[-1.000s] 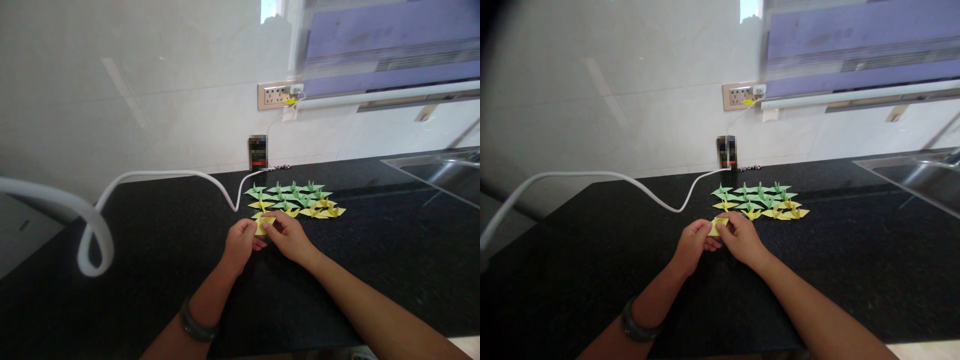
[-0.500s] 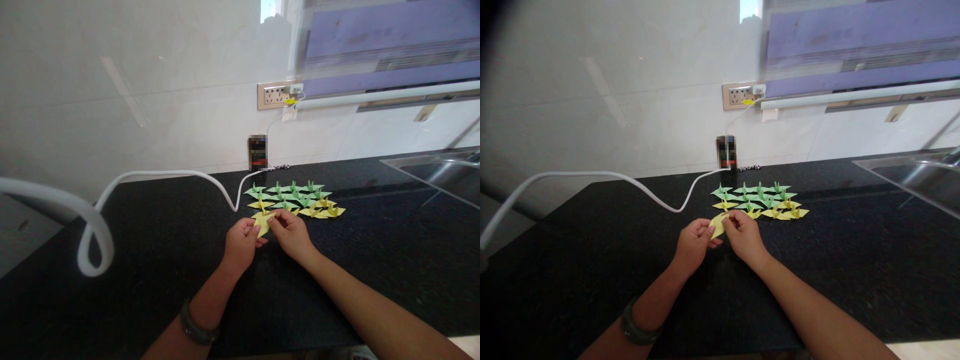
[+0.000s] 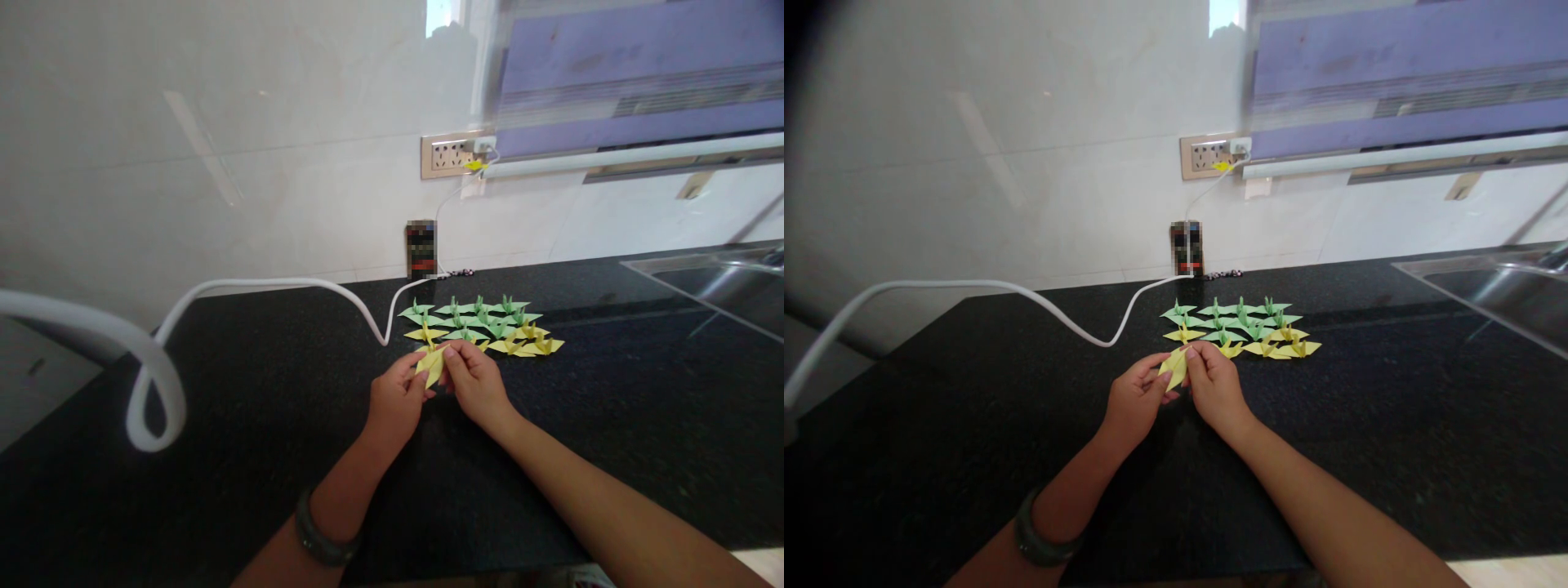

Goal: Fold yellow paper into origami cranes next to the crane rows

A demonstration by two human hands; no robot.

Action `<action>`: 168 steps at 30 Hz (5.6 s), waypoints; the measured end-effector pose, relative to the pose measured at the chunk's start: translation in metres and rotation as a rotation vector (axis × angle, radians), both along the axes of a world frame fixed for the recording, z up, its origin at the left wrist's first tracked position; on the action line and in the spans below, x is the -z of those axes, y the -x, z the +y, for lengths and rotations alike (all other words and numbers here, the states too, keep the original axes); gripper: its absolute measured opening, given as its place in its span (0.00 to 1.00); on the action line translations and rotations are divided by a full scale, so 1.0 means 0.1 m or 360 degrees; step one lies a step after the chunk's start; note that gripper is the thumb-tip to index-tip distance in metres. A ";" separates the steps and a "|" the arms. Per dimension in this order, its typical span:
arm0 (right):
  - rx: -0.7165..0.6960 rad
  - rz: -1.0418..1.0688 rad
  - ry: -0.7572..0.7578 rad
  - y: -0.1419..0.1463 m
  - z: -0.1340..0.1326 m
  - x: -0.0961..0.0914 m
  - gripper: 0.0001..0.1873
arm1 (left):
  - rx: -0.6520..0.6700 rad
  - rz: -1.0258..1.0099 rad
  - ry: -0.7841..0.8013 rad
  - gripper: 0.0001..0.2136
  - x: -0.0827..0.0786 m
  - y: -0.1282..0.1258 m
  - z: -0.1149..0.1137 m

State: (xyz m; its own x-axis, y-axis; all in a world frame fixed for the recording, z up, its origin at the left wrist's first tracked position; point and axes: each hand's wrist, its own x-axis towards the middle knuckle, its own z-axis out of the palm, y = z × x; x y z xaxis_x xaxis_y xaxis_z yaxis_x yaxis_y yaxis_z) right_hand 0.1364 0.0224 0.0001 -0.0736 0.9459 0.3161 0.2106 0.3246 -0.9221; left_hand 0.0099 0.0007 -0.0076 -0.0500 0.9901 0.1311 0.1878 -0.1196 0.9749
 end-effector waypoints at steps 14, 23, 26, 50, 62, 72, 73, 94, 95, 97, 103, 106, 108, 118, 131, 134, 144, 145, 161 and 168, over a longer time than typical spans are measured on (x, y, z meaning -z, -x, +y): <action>-0.0140 -0.0048 -0.0109 0.01 -0.03 0.04 0.12 | 0.0108 -0.0463 0.0320 0.16 -0.10 0.00 0.02; -0.0194 0.0075 0.0022 0.04 -0.03 0.07 0.12 | -0.0008 -0.0456 0.0303 0.14 -0.10 0.02 0.02; -0.0204 0.0149 0.0035 0.06 -0.03 0.07 0.13 | -0.0033 -0.0441 0.0279 0.14 -0.10 0.02 0.02; -0.0362 0.0324 0.0293 0.04 0.00 -0.04 0.10 | -0.0036 -0.0319 0.0187 0.13 -0.14 0.02 -0.01; -0.0491 0.0483 0.0457 -0.01 0.03 -0.07 0.09 | 0.0208 -0.0302 0.0288 0.14 -0.14 0.10 0.02; -0.0557 0.0487 0.0509 -0.01 0.03 -0.09 0.09 | 0.0187 -0.0209 0.0301 0.12 -0.19 0.08 0.00; -0.0559 0.0484 0.0507 -0.01 0.03 -0.09 0.09 | 0.0177 -0.0209 0.0295 0.12 -0.19 0.08 0.00; -0.0280 0.0161 0.0190 0.01 0.03 -0.04 0.07 | 0.0098 0.0159 0.0127 0.12 -0.08 0.11 0.03; -0.0275 0.0141 0.0182 0.01 0.03 -0.04 0.08 | 0.0099 0.0168 0.0122 0.12 -0.08 0.11 0.03; -0.0264 0.0098 0.0174 0.00 0.03 -0.03 0.09 | 0.0104 0.0173 0.0113 0.12 -0.08 0.11 0.03; -0.0343 0.0122 0.0193 -0.02 0.06 -0.01 0.12 | 0.0098 0.0154 0.0119 0.11 -0.10 0.11 0.03; -0.0485 0.0166 0.0224 -0.04 0.07 -0.04 0.12 | 0.0086 0.0076 0.0145 0.10 -0.13 0.11 0.03; -0.0529 0.0145 0.0215 -0.05 0.07 -0.06 0.11 | 0.0083 0.0050 0.0166 0.10 -0.15 0.11 0.02; -0.0494 0.0190 0.0297 -0.03 0.08 -0.05 0.11 | 0.0097 0.0115 0.0181 0.10 -0.14 0.11 0.00; -0.0481 0.0213 0.0307 -0.02 0.08 -0.05 0.11 | 0.0104 0.0078 0.0197 0.11 -0.13 0.11 0.02; -0.0474 0.0179 0.0306 -0.02 0.08 -0.05 0.10 | 0.0102 0.0088 0.0215 0.12 -0.14 0.11 0.01; -0.0533 0.0096 0.0300 -0.02 0.07 -0.05 0.10 | 0.0107 0.0129 0.0199 0.13 -0.14 0.12 0.02; -0.0533 0.0095 0.0298 -0.02 0.06 -0.04 0.10 | 0.0096 0.0128 0.0209 0.13 -0.14 0.12 0.03; -0.0596 0.0126 0.0327 0.00 0.03 -0.05 0.10 | -0.0006 0.0013 0.0272 0.11 -0.13 0.12 0.03; -0.0584 0.0165 0.0348 -0.01 0.05 -0.04 0.10 | 0.0058 -0.0021 0.0331 0.11 -0.18 0.13 0.02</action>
State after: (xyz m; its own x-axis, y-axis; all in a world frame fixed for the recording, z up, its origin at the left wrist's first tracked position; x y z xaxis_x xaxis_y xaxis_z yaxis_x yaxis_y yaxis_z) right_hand 0.1376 0.0275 0.0037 -0.3958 0.9084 0.1350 0.0204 0.1557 -0.9876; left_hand -0.0027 0.0022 0.0106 -0.0138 0.9970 -0.0768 0.1741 0.0780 0.9816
